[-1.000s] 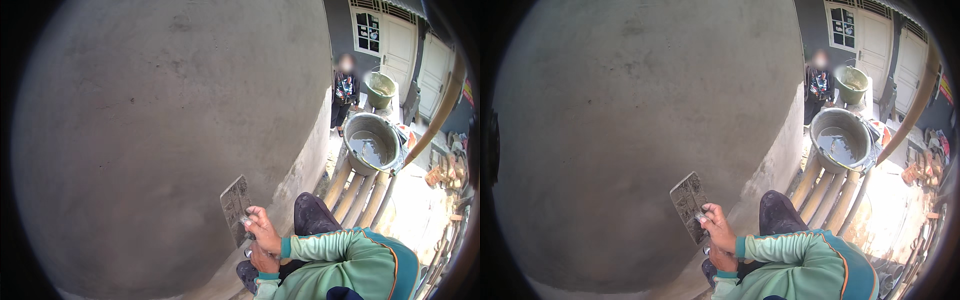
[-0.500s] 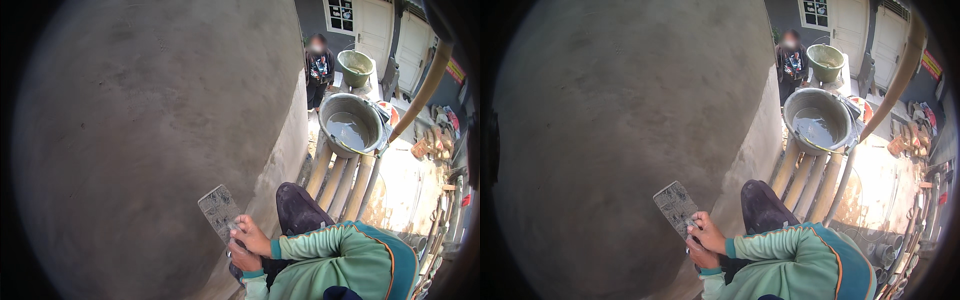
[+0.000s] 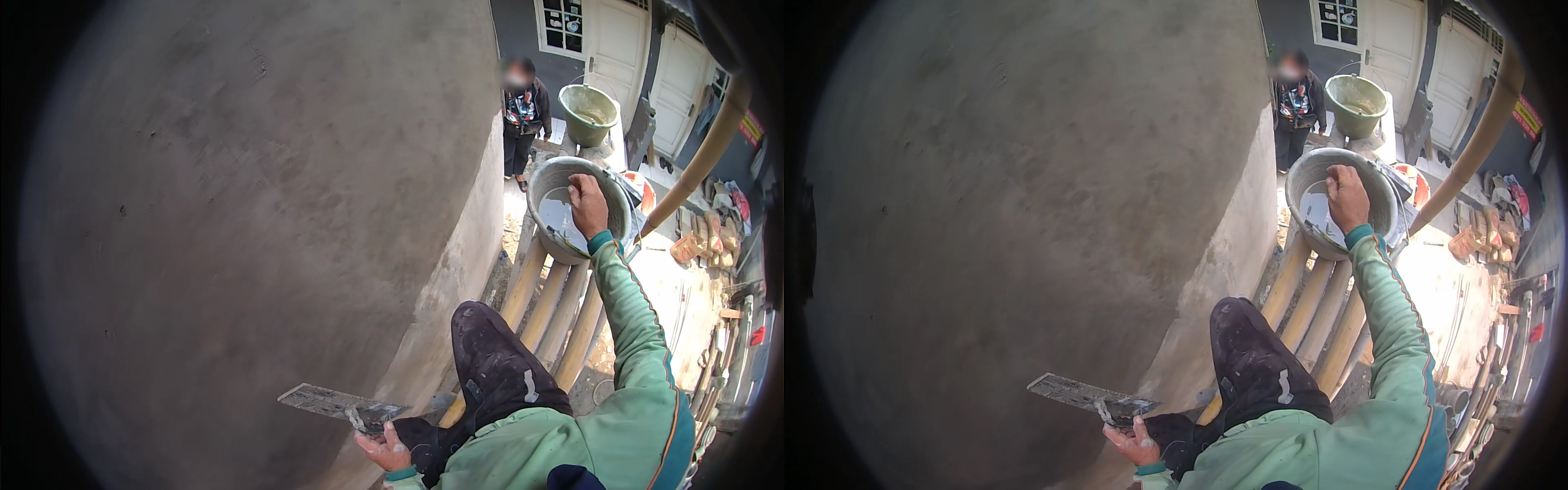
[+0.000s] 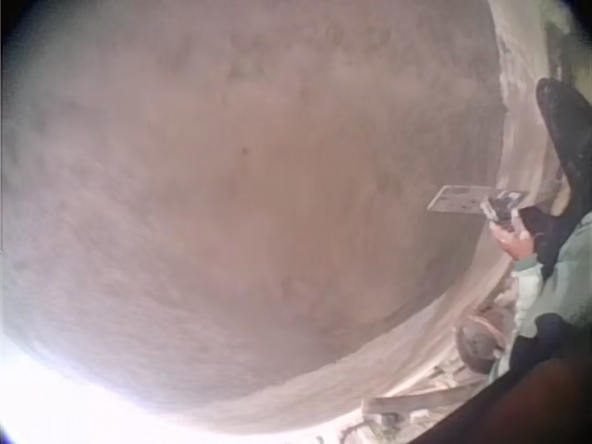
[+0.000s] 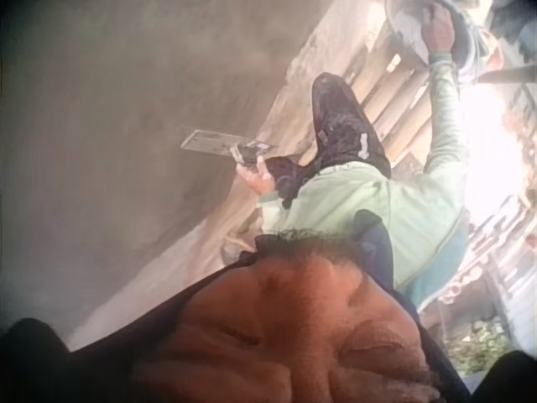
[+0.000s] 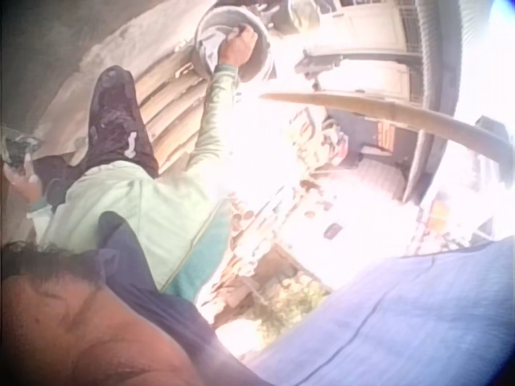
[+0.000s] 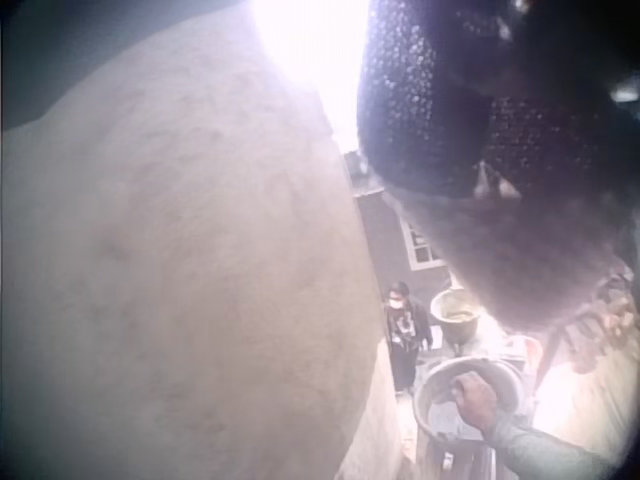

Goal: The person smooths a wet plastered wall using a rectangular trowel. They repeatedly scoop plaster from a bucket and apply it to the wall, then level the surface with broad strokes. The person occasionally dips the trowel into a bucket of water to clean it.

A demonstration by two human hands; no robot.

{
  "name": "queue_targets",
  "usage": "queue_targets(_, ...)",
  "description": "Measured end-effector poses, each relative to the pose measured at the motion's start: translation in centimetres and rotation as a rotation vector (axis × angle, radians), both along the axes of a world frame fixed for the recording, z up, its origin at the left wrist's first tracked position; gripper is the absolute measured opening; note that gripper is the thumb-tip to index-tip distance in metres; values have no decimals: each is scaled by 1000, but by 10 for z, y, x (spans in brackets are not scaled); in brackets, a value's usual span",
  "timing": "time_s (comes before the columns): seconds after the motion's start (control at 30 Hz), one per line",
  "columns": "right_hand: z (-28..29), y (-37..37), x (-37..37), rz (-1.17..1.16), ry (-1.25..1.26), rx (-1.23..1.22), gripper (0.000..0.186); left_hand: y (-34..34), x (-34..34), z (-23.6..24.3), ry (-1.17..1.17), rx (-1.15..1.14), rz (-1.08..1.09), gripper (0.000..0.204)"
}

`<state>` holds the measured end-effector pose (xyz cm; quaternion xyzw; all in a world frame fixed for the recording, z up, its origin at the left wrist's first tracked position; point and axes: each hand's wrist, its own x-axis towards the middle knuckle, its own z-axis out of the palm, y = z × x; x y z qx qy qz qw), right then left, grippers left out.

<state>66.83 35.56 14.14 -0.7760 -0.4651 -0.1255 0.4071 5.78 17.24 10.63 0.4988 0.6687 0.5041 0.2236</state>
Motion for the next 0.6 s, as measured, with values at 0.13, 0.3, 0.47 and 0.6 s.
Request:
queue_targets(0.13,-79,-12,89,-113,-223,-1170,32,-6,-19,-29,-54,31,54,50)
queue_targets(0.3,-111,5,84,28,-113,-1376,36,-25,-22,-34,-120,-5,160,50)
queue_targets(0.47,-103,7,129,54,30,-1351,42,-18,-39,-92,245,27,271,58)
queue_targets(0.6,29,71,85,247,465,-1544,39,-23,-44,-80,155,-67,222,69)
